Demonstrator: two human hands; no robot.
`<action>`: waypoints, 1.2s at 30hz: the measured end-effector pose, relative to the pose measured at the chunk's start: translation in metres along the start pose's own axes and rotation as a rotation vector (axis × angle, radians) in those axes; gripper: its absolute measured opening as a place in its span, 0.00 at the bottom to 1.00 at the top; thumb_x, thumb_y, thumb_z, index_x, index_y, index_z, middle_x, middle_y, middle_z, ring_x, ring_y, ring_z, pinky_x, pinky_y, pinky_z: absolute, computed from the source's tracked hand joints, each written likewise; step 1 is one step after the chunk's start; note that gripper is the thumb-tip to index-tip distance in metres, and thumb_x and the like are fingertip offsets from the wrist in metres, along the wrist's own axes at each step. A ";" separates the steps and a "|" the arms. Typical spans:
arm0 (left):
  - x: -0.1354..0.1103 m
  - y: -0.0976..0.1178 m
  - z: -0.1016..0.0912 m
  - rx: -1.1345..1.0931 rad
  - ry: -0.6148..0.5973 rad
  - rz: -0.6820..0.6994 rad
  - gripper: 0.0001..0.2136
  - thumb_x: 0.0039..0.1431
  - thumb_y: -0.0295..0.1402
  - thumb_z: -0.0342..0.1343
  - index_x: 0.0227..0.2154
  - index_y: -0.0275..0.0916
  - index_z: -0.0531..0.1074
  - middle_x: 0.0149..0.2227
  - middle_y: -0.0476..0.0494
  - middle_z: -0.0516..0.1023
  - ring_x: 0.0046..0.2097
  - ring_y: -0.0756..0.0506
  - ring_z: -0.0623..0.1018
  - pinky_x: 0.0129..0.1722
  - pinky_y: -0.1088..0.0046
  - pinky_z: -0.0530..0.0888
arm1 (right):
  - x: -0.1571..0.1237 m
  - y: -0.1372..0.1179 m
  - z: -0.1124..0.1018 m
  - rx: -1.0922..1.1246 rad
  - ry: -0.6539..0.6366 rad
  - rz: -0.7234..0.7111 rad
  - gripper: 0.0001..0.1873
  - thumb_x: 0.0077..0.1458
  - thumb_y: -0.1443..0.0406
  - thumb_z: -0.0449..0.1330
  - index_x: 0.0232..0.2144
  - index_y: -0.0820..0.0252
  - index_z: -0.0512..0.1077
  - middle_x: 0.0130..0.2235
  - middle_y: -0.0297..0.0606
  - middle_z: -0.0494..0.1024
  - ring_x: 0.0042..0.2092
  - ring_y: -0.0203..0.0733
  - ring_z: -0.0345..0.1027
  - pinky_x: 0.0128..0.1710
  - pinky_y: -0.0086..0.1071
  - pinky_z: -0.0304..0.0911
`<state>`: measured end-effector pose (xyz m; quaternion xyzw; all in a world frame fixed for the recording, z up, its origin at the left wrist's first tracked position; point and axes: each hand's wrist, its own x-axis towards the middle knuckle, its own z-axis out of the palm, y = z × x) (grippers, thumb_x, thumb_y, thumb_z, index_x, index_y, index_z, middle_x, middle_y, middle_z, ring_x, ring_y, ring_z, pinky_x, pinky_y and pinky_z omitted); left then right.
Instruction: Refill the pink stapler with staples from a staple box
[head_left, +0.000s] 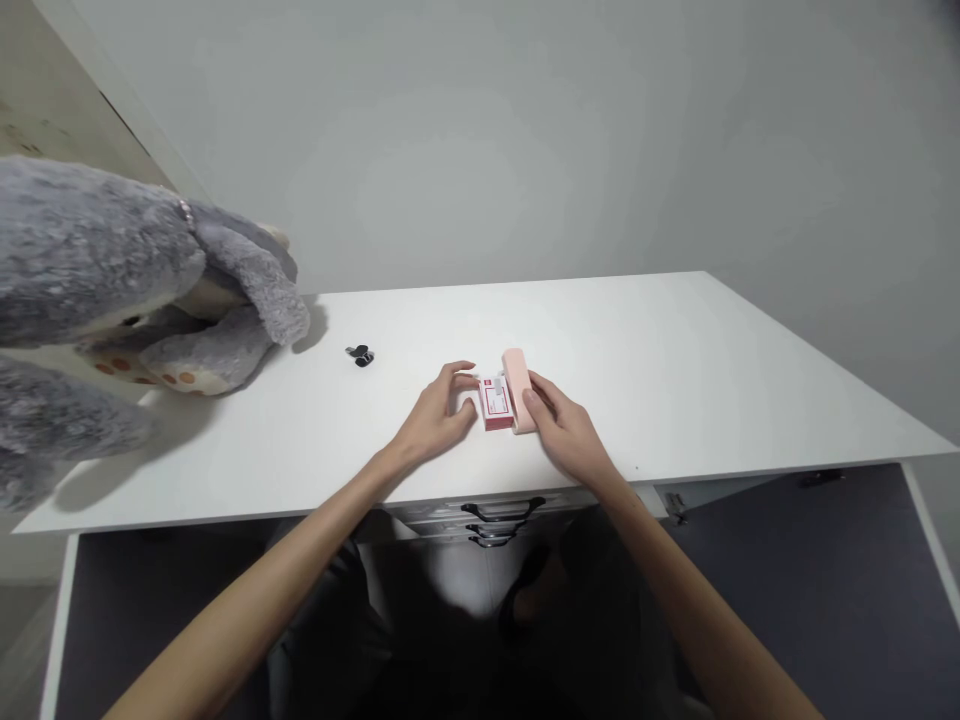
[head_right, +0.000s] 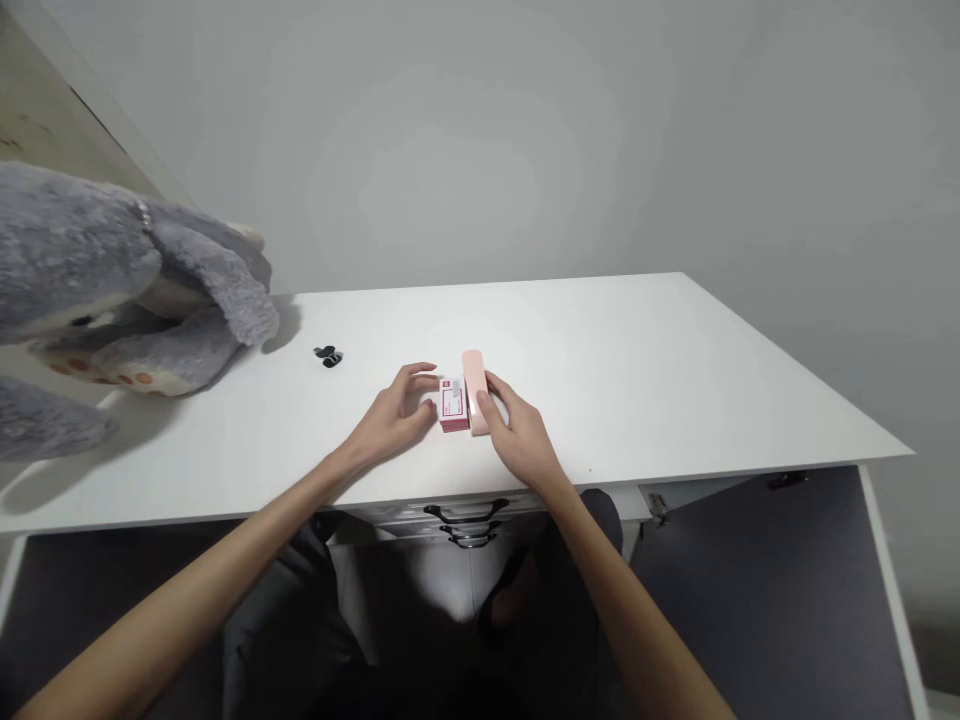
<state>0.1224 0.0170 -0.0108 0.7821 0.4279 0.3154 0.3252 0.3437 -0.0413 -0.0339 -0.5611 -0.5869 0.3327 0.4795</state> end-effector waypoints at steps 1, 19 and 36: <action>0.000 0.000 0.000 0.002 -0.001 0.006 0.25 0.63 0.30 0.54 0.62 0.45 0.62 0.58 0.38 0.82 0.61 0.36 0.80 0.63 0.45 0.73 | 0.000 0.000 0.000 0.000 -0.001 -0.001 0.32 0.71 0.43 0.53 0.67 0.50 0.72 0.67 0.40 0.76 0.68 0.56 0.69 0.71 0.52 0.60; 0.003 -0.057 -0.058 0.775 0.470 -0.029 0.25 0.64 0.37 0.56 0.60 0.28 0.67 0.68 0.18 0.63 0.72 0.23 0.60 0.71 0.38 0.58 | -0.002 0.002 0.001 -0.024 -0.008 -0.005 0.33 0.72 0.44 0.53 0.68 0.55 0.71 0.67 0.45 0.76 0.68 0.56 0.70 0.70 0.51 0.61; 0.004 -0.058 -0.044 0.674 0.088 0.254 0.26 0.69 0.25 0.44 0.68 0.38 0.66 0.67 0.39 0.75 0.69 0.33 0.68 0.70 0.46 0.65 | -0.002 0.003 0.003 -0.033 0.000 -0.011 0.32 0.72 0.45 0.53 0.67 0.53 0.72 0.67 0.43 0.76 0.68 0.56 0.70 0.70 0.53 0.62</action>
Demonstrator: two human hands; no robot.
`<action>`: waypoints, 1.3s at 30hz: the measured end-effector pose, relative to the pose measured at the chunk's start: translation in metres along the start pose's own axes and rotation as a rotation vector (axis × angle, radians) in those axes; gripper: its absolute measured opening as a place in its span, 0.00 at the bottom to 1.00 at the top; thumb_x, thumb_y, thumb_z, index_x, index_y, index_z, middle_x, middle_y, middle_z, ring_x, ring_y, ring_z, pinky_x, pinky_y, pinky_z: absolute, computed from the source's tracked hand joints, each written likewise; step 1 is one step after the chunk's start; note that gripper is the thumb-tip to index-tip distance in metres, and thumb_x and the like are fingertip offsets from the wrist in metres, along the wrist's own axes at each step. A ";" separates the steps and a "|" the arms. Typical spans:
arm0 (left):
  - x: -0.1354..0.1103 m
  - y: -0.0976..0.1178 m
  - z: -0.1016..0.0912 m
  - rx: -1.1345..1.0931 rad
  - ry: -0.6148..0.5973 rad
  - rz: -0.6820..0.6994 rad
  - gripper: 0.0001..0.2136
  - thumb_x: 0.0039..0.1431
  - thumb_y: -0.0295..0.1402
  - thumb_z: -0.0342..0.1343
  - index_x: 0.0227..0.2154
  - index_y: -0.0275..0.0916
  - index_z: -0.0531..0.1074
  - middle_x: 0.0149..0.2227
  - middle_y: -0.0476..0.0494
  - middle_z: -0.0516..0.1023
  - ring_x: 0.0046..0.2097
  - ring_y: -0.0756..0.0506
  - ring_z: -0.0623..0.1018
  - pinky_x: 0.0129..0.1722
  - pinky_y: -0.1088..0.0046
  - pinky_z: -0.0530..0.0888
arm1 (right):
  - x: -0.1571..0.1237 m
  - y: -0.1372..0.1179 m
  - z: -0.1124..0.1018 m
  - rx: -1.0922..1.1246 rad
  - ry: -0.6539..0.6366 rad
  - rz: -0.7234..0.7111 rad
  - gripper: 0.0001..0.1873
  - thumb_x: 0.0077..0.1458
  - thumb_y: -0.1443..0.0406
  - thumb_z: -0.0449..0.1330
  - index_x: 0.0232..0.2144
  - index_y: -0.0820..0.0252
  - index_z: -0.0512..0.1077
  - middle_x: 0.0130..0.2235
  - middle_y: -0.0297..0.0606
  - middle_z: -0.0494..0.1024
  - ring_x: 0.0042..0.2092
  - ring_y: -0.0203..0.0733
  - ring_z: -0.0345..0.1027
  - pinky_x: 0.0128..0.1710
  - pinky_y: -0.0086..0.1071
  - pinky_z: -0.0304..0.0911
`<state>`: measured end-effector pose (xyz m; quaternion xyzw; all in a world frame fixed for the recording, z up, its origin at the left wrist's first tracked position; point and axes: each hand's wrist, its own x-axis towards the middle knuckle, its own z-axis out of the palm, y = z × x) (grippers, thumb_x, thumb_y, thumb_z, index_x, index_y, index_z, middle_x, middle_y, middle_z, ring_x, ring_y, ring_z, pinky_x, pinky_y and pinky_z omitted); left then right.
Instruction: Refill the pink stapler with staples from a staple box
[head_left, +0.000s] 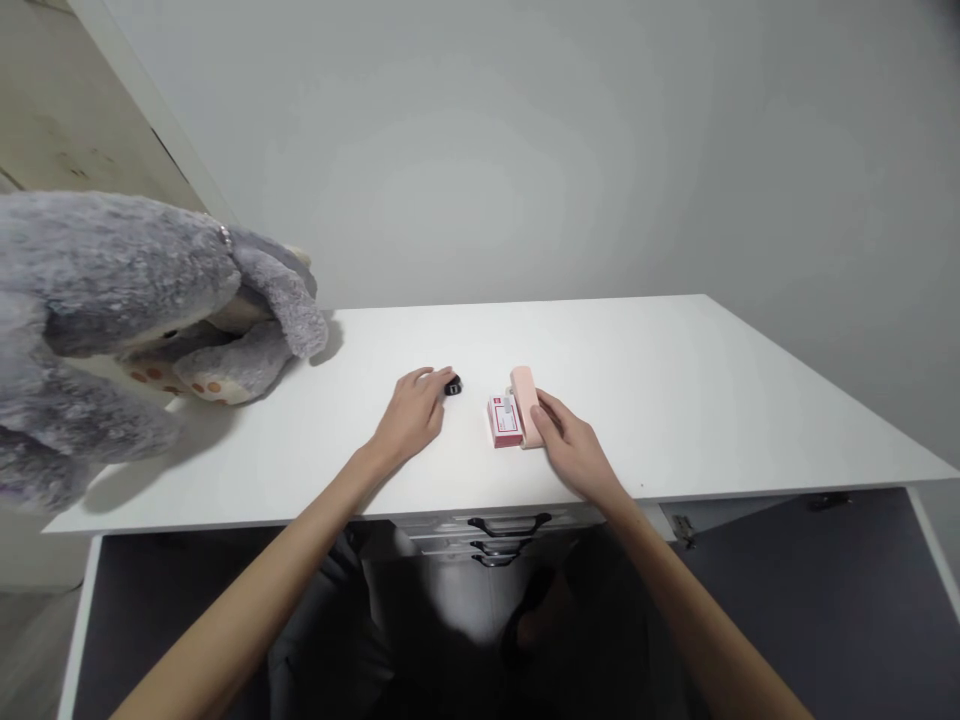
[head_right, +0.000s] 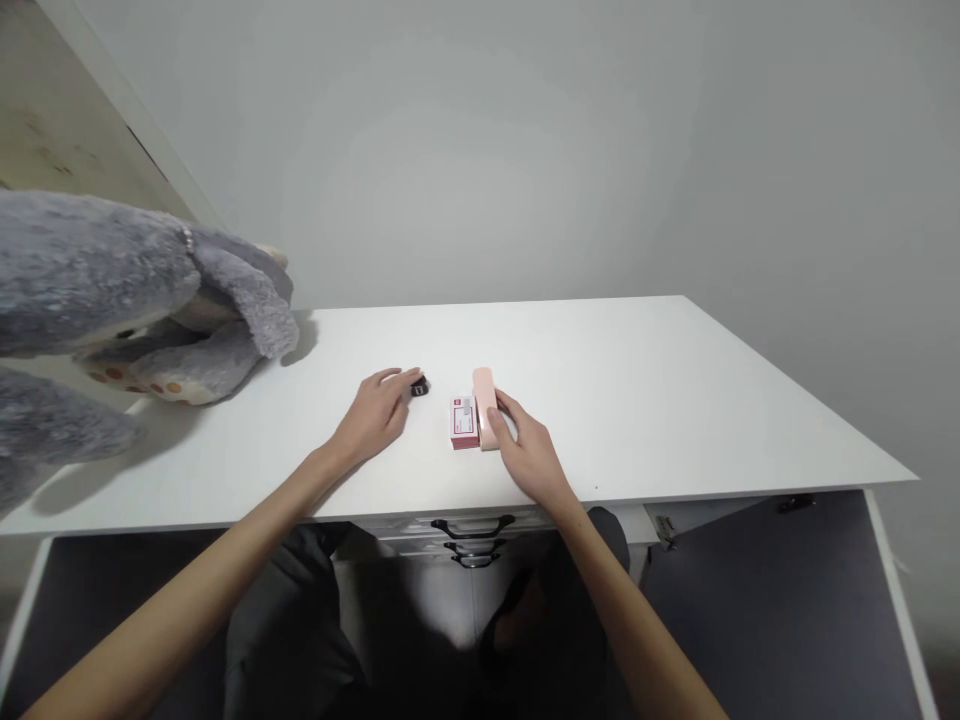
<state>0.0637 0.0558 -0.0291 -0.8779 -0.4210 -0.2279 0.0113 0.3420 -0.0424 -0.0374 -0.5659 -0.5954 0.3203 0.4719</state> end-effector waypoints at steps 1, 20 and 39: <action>0.002 0.004 0.003 -0.030 -0.012 0.038 0.26 0.69 0.24 0.44 0.69 0.39 0.65 0.68 0.40 0.74 0.70 0.34 0.68 0.69 0.46 0.66 | 0.000 -0.001 0.000 -0.006 0.002 0.002 0.32 0.71 0.45 0.53 0.67 0.53 0.72 0.66 0.44 0.77 0.68 0.56 0.70 0.70 0.53 0.62; 0.021 0.038 0.014 -0.218 -0.097 0.182 0.34 0.66 0.19 0.43 0.72 0.47 0.59 0.69 0.41 0.71 0.73 0.35 0.64 0.69 0.44 0.65 | 0.001 -0.003 -0.001 0.012 -0.001 -0.008 0.32 0.72 0.45 0.53 0.67 0.56 0.71 0.66 0.45 0.77 0.68 0.55 0.70 0.70 0.49 0.62; 0.007 0.018 0.004 -0.397 -0.075 -0.091 0.27 0.71 0.27 0.40 0.71 0.38 0.56 0.66 0.35 0.76 0.65 0.40 0.77 0.66 0.52 0.73 | -0.008 -0.016 -0.002 0.015 0.147 -0.023 0.32 0.71 0.46 0.53 0.66 0.58 0.72 0.68 0.50 0.74 0.68 0.56 0.68 0.71 0.53 0.61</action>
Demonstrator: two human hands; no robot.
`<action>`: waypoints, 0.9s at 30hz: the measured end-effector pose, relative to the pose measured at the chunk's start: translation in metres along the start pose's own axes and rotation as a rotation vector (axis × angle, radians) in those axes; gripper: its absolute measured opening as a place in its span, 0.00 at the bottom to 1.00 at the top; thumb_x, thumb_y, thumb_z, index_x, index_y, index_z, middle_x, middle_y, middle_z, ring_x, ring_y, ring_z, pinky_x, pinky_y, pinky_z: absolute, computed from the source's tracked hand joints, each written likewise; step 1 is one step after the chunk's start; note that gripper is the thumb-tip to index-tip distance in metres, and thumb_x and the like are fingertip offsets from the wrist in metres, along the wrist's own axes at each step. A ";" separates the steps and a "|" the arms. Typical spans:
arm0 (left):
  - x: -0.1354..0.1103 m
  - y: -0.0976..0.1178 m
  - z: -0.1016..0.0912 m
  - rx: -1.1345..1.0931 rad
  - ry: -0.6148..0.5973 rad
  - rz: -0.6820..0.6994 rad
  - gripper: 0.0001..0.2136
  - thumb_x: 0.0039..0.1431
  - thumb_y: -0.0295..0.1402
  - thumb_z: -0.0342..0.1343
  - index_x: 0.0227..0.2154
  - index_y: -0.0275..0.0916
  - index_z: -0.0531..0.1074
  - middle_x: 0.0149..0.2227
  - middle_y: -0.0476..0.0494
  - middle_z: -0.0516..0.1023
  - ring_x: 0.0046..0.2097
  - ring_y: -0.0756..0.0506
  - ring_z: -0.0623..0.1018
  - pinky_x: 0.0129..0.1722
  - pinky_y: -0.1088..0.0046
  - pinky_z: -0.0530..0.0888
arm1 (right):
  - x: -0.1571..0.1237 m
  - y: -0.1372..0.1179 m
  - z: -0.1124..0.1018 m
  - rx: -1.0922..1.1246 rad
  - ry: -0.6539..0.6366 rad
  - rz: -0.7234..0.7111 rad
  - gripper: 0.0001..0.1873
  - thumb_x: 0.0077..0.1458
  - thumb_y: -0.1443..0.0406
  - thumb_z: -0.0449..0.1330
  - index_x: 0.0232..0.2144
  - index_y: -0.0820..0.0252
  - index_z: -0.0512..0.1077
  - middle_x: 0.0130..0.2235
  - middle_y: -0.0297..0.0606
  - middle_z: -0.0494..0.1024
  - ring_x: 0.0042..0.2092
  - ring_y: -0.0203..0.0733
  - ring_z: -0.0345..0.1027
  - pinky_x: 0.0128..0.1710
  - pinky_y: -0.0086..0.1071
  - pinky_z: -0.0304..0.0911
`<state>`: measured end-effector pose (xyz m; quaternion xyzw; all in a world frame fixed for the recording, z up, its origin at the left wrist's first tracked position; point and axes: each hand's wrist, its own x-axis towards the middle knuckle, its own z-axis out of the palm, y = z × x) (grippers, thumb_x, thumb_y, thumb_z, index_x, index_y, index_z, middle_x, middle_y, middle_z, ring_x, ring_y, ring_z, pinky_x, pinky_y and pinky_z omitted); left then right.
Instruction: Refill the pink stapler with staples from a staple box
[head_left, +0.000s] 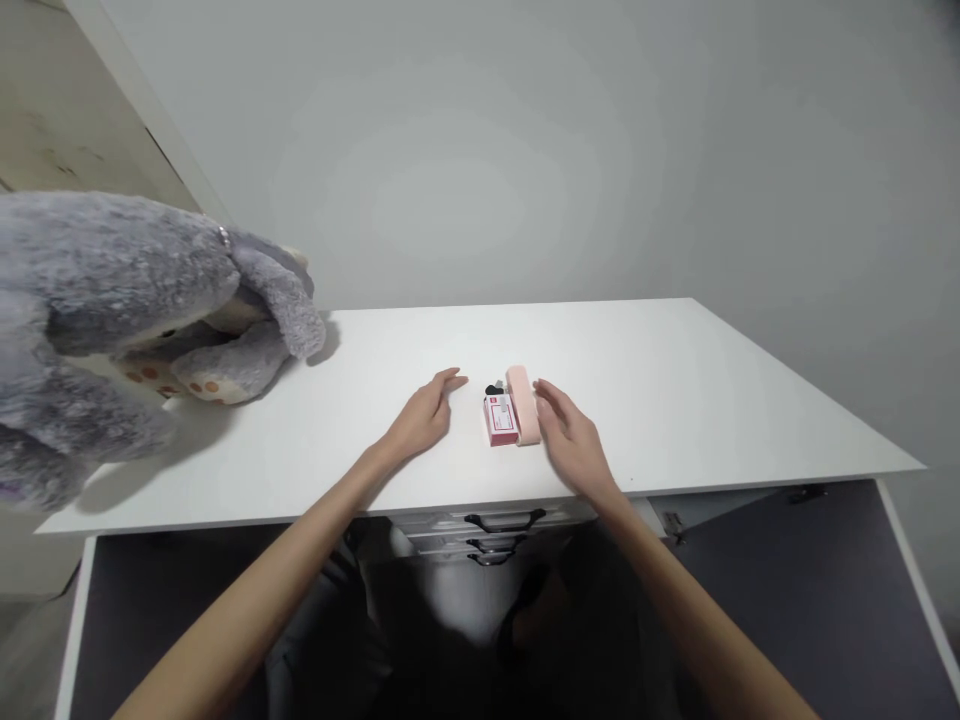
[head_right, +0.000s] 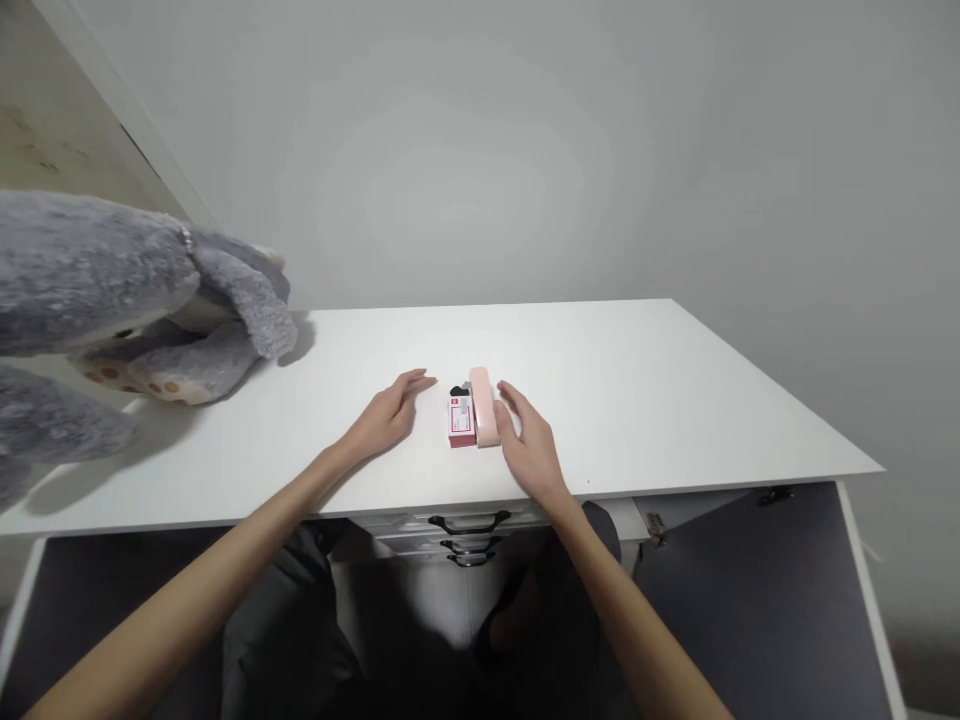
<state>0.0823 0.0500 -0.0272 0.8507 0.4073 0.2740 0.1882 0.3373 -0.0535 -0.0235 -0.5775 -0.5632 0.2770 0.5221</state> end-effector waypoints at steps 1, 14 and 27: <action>-0.004 -0.003 -0.005 -0.012 0.001 -0.025 0.26 0.71 0.28 0.40 0.71 0.38 0.56 0.66 0.35 0.76 0.64 0.40 0.78 0.65 0.52 0.74 | -0.006 -0.005 0.001 -0.019 0.058 -0.040 0.30 0.72 0.48 0.52 0.65 0.59 0.72 0.67 0.51 0.75 0.68 0.56 0.69 0.70 0.54 0.62; -0.055 -0.069 -0.074 0.355 -0.016 -0.083 0.27 0.73 0.35 0.40 0.72 0.36 0.62 0.72 0.35 0.68 0.74 0.37 0.67 0.73 0.50 0.65 | -0.034 -0.051 0.097 -0.306 -0.557 -0.444 0.31 0.76 0.59 0.44 0.75 0.63 0.57 0.76 0.47 0.59 0.78 0.46 0.50 0.78 0.48 0.48; -0.062 -0.068 -0.071 0.369 -0.003 -0.069 0.27 0.70 0.30 0.41 0.70 0.38 0.64 0.71 0.38 0.70 0.74 0.37 0.66 0.73 0.49 0.65 | 0.027 -0.028 0.158 -0.648 -0.354 -0.153 0.38 0.76 0.55 0.43 0.75 0.81 0.52 0.78 0.63 0.48 0.80 0.59 0.36 0.78 0.53 0.32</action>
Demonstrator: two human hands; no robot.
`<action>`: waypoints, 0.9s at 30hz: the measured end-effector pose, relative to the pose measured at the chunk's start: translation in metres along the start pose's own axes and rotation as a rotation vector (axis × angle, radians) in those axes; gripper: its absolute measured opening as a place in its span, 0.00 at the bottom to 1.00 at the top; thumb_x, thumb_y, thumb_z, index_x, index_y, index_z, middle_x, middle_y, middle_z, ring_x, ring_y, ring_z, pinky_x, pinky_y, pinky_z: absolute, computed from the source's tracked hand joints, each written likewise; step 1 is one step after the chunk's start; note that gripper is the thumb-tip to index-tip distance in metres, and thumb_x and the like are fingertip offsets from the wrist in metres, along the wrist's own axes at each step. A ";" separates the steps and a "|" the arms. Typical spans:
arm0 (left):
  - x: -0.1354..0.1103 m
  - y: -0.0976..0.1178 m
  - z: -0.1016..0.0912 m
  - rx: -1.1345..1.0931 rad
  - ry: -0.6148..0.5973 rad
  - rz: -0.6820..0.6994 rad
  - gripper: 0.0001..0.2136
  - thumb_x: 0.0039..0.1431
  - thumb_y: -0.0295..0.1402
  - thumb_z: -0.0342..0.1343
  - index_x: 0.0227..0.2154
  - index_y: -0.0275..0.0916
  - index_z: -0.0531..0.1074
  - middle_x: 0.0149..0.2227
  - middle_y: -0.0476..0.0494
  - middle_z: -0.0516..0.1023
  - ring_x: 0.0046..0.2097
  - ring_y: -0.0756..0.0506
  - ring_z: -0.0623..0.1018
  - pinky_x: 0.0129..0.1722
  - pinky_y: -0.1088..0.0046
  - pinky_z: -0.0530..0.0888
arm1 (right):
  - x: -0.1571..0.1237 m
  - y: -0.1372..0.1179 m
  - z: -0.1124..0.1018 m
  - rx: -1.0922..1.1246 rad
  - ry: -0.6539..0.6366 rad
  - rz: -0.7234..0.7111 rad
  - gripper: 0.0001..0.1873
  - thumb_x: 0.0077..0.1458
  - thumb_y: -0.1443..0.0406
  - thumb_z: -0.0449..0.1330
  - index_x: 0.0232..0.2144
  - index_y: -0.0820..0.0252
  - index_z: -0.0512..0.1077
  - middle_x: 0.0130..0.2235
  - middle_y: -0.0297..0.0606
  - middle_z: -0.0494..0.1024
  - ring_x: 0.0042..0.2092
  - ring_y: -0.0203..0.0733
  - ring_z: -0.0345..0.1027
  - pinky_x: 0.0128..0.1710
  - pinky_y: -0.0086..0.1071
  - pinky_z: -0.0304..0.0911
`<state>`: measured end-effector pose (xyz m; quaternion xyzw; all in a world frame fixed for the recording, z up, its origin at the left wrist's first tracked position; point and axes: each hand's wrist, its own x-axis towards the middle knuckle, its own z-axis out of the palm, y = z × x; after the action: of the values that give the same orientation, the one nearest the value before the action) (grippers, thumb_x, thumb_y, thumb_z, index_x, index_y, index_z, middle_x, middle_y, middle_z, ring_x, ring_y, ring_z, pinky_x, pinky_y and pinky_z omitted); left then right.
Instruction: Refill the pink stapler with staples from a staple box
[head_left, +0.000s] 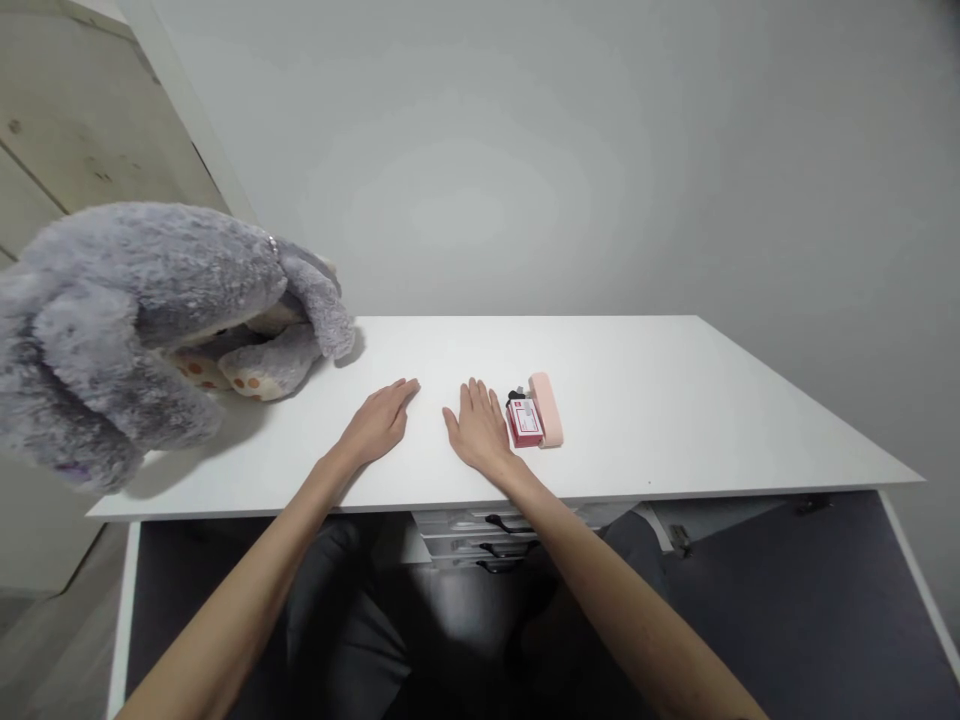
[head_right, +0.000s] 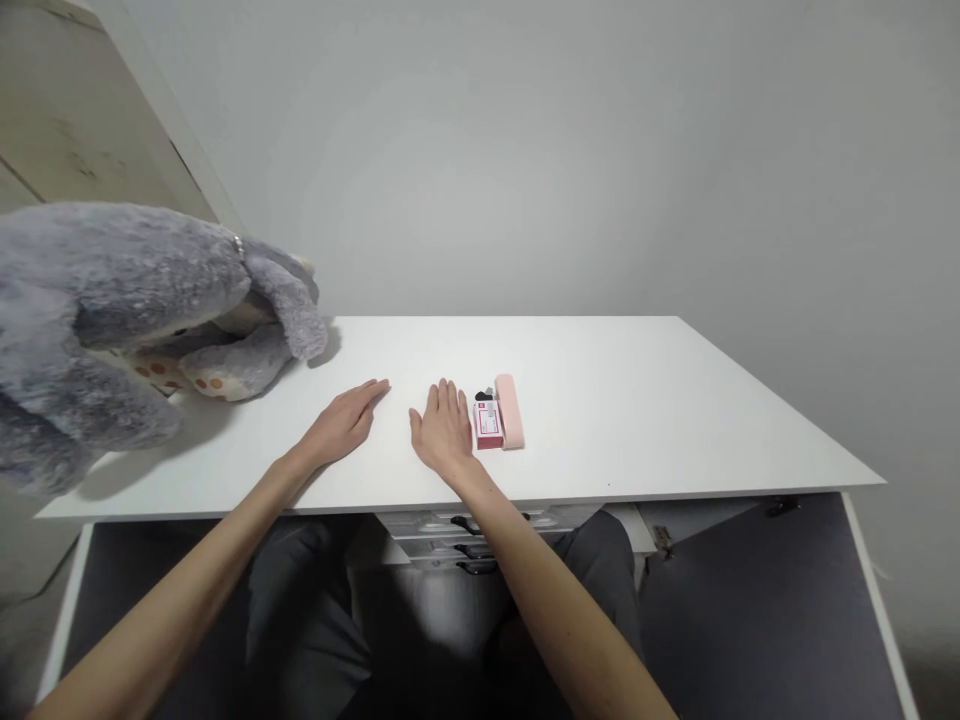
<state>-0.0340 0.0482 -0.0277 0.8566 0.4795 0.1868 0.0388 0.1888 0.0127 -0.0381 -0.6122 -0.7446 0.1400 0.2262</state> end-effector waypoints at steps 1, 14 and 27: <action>0.000 0.000 0.000 -0.002 0.001 0.001 0.27 0.70 0.30 0.42 0.70 0.39 0.64 0.71 0.38 0.70 0.74 0.37 0.66 0.72 0.48 0.65 | 0.000 0.002 -0.001 -0.006 -0.004 -0.002 0.38 0.76 0.55 0.43 0.75 0.81 0.52 0.78 0.63 0.47 0.80 0.60 0.36 0.78 0.53 0.32; 0.001 0.003 -0.003 -0.009 -0.014 -0.025 0.27 0.71 0.31 0.40 0.69 0.38 0.65 0.71 0.38 0.70 0.74 0.37 0.66 0.73 0.48 0.65 | -0.006 0.053 -0.020 -0.035 -0.018 -0.027 0.39 0.76 0.53 0.44 0.75 0.77 0.53 0.79 0.60 0.46 0.80 0.60 0.35 0.78 0.54 0.35; 0.002 0.003 -0.003 0.011 0.005 -0.024 0.26 0.72 0.32 0.41 0.69 0.36 0.65 0.71 0.36 0.71 0.73 0.37 0.67 0.73 0.49 0.66 | -0.011 0.135 -0.053 -0.060 0.042 -0.013 0.41 0.75 0.52 0.42 0.75 0.81 0.51 0.77 0.65 0.49 0.80 0.61 0.39 0.77 0.55 0.39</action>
<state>-0.0318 0.0482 -0.0236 0.8504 0.4910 0.1858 0.0350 0.3317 0.0268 -0.0604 -0.6166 -0.7475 0.1034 0.2242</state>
